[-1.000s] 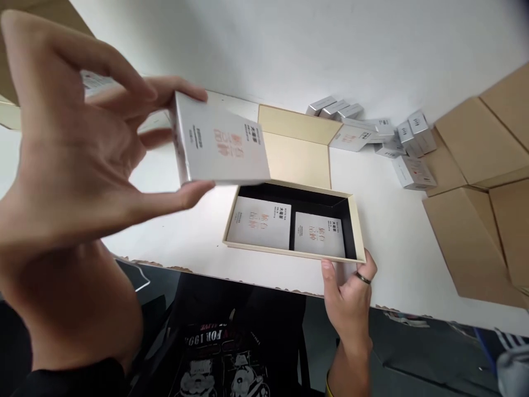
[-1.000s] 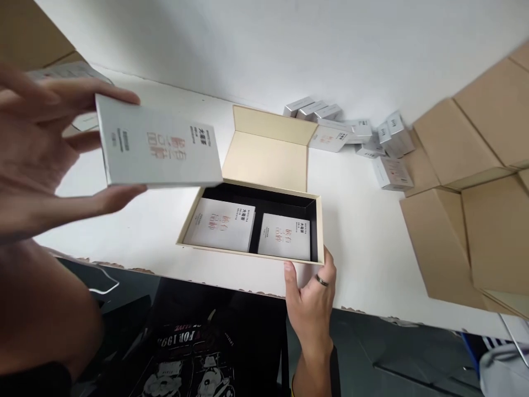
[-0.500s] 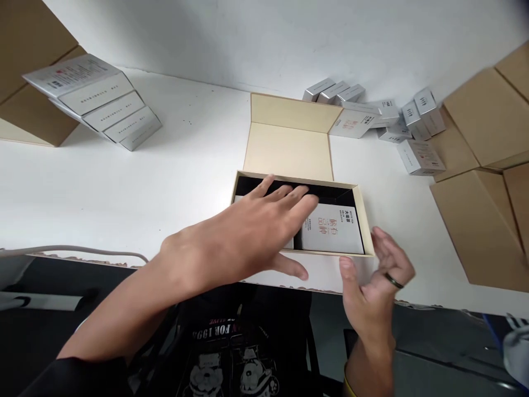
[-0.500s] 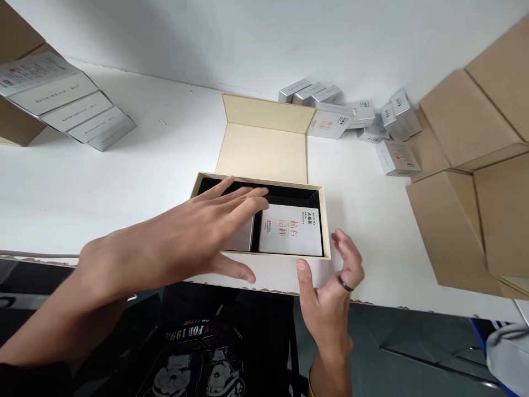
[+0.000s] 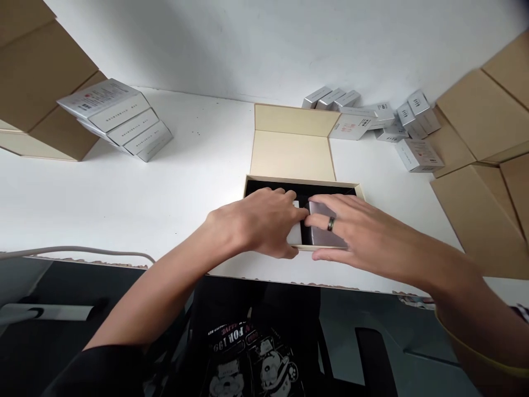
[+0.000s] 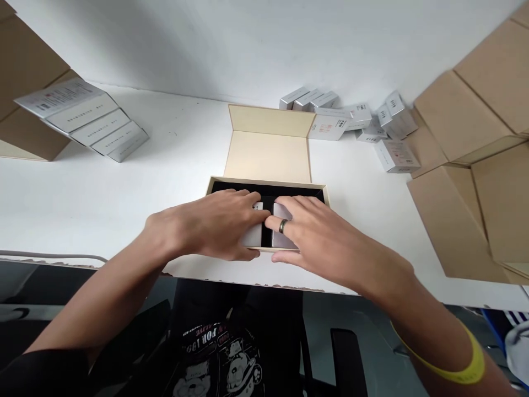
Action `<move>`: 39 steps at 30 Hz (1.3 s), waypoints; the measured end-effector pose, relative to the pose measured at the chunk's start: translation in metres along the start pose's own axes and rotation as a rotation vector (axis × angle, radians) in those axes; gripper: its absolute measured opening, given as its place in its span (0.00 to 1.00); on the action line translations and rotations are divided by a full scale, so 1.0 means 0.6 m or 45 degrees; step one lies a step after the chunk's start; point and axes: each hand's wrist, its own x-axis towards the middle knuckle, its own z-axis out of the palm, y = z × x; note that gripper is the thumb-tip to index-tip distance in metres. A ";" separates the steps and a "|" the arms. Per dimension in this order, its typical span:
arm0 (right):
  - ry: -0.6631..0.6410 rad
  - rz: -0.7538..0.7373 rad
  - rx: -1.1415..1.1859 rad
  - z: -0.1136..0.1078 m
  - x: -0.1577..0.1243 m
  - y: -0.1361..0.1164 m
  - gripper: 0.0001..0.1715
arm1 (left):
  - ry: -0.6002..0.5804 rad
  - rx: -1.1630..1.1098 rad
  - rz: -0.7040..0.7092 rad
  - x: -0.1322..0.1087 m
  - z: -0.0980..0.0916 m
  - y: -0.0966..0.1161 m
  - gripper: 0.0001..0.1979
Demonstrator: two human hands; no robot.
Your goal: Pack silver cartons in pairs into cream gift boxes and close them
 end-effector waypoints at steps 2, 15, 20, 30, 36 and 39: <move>-0.063 -0.011 0.054 -0.003 0.005 0.009 0.28 | -0.017 -0.031 0.014 0.001 -0.001 -0.001 0.23; -0.399 -0.033 0.029 -0.006 0.050 0.013 0.24 | 0.078 -0.053 -0.022 -0.011 0.016 -0.003 0.38; -0.543 0.048 0.028 -0.015 0.056 -0.001 0.26 | 0.134 -0.082 -0.004 -0.008 0.022 -0.002 0.36; -0.223 0.084 0.225 -0.121 0.031 0.052 0.39 | 1.132 -0.249 0.269 -0.110 0.105 -0.013 0.26; 0.196 0.280 -0.310 -0.073 0.224 0.153 0.32 | 1.812 -0.607 -0.016 -0.128 0.240 0.038 0.19; 0.135 0.329 -0.570 -0.027 0.311 0.174 0.42 | 1.853 -0.757 -0.061 -0.122 0.281 0.079 0.17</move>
